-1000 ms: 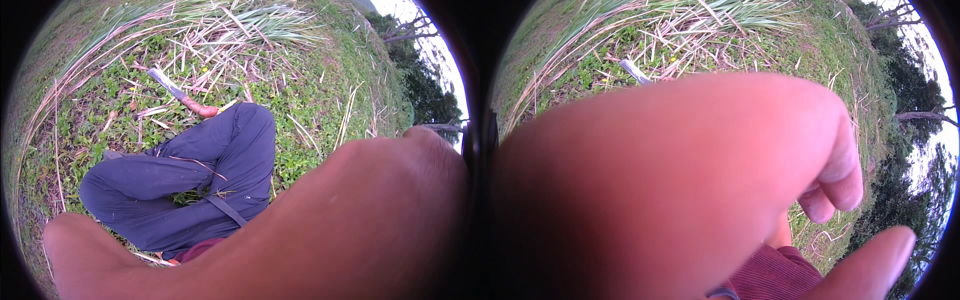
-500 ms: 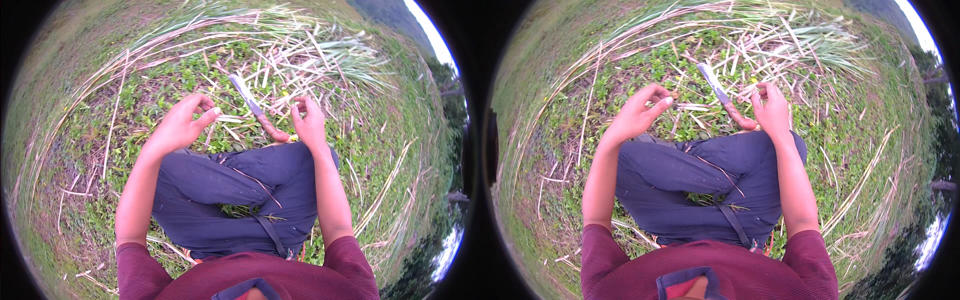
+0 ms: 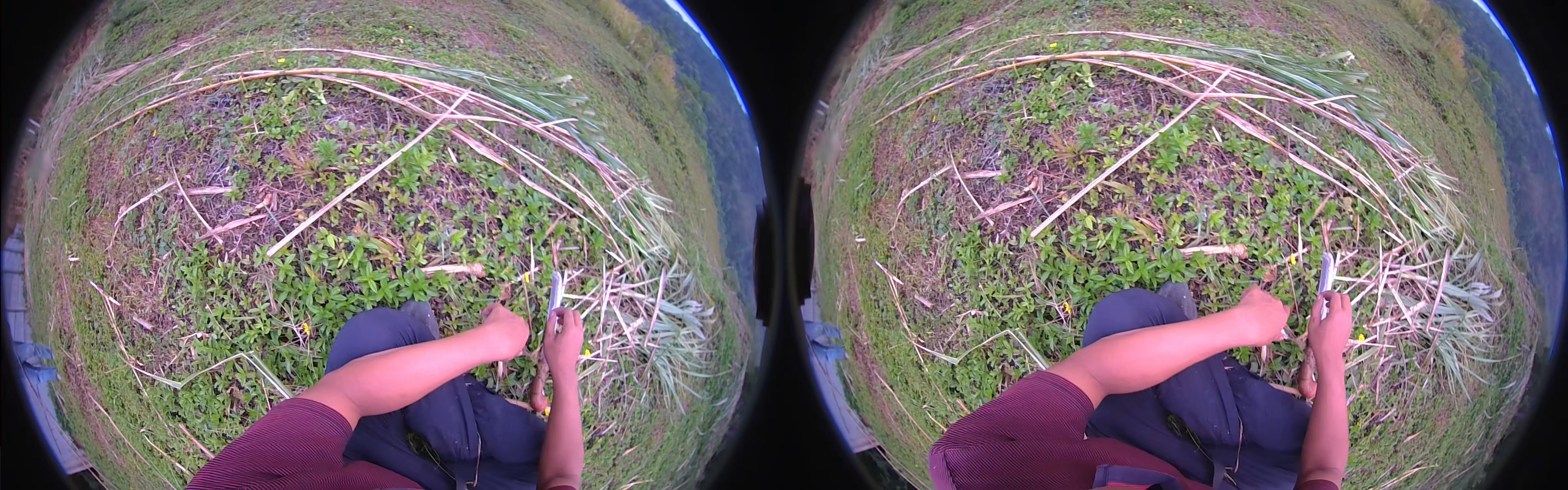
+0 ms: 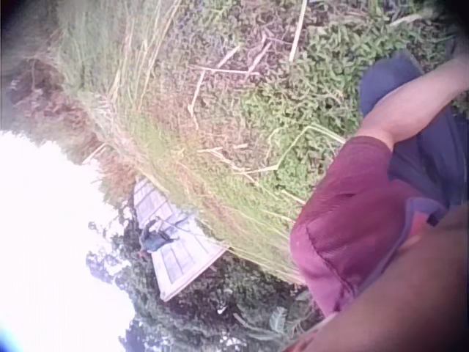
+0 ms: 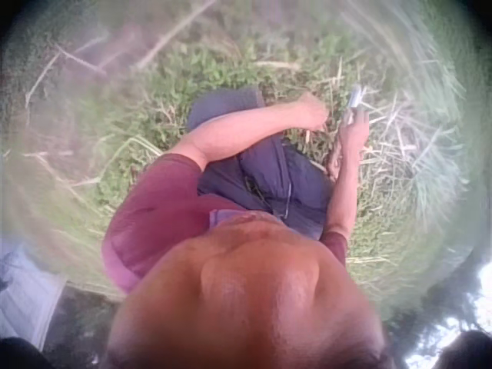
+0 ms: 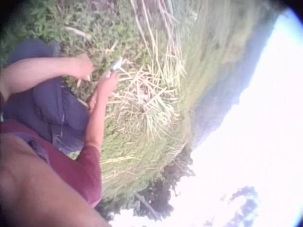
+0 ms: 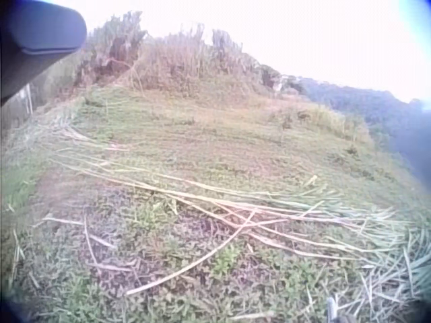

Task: The person sits on the ground and uses a machete to strip and cut long, thin sticks. They repeatedly scrape the surface of the sticks with the blade and chop them into shorter segments, discarding the pieces onto the surrounding grass.

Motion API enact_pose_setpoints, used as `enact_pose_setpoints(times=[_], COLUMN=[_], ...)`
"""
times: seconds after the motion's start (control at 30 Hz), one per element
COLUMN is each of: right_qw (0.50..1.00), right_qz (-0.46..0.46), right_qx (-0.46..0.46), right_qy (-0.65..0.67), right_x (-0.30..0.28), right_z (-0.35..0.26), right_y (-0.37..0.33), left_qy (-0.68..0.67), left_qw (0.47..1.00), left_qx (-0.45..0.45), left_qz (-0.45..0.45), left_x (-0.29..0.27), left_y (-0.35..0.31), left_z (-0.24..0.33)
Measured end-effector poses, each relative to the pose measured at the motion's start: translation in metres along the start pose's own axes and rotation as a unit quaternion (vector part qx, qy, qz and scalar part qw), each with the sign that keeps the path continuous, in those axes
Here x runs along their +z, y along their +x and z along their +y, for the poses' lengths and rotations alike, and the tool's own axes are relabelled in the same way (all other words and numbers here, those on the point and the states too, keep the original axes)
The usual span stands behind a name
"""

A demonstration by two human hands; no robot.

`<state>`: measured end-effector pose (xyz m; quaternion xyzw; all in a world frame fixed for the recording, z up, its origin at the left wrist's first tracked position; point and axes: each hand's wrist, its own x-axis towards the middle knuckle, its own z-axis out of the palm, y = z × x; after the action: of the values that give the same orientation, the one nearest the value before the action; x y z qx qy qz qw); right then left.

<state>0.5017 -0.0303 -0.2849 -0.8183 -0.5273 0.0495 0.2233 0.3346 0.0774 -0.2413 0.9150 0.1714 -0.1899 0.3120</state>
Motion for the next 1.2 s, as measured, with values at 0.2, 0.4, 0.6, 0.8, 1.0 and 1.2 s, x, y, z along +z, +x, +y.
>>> enact_pose_setpoints(times=[0.2,0.4,0.6,0.8,1.0,1.2], right_qw=[0.967,0.973,0.958,0.951,0.936,0.934], right_qz=[0.088,0.012,-0.055,-0.008,0.152,0.174], right_qx=[-0.230,-0.220,-0.280,-0.309,-0.316,-0.294], right_qy=[0.066,0.062,-0.025,-0.005,0.000,-0.105], right_x=[0.050,0.169,0.248,0.194,0.039,-0.111], right_z=[-0.136,-0.158,-0.061,-0.157,-0.172,-0.172], right_y=[0.228,0.440,0.525,0.475,0.440,0.334], left_qy=[0.045,-0.085,-0.117,-0.157,-0.124,-0.059], left_qw=[0.997,0.992,0.990,0.982,0.982,0.978], left_qx=[-0.029,-0.013,0.039,0.012,0.040,0.086], left_qz=[-0.056,0.095,0.065,0.107,0.137,0.181], left_x=[0.023,0.014,0.017,0.011,0.004,-0.015], left_y=[0.048,0.029,0.036,0.031,0.042,0.038], left_z=[-0.003,0.002,-0.004,-0.031,-0.031,-0.021])
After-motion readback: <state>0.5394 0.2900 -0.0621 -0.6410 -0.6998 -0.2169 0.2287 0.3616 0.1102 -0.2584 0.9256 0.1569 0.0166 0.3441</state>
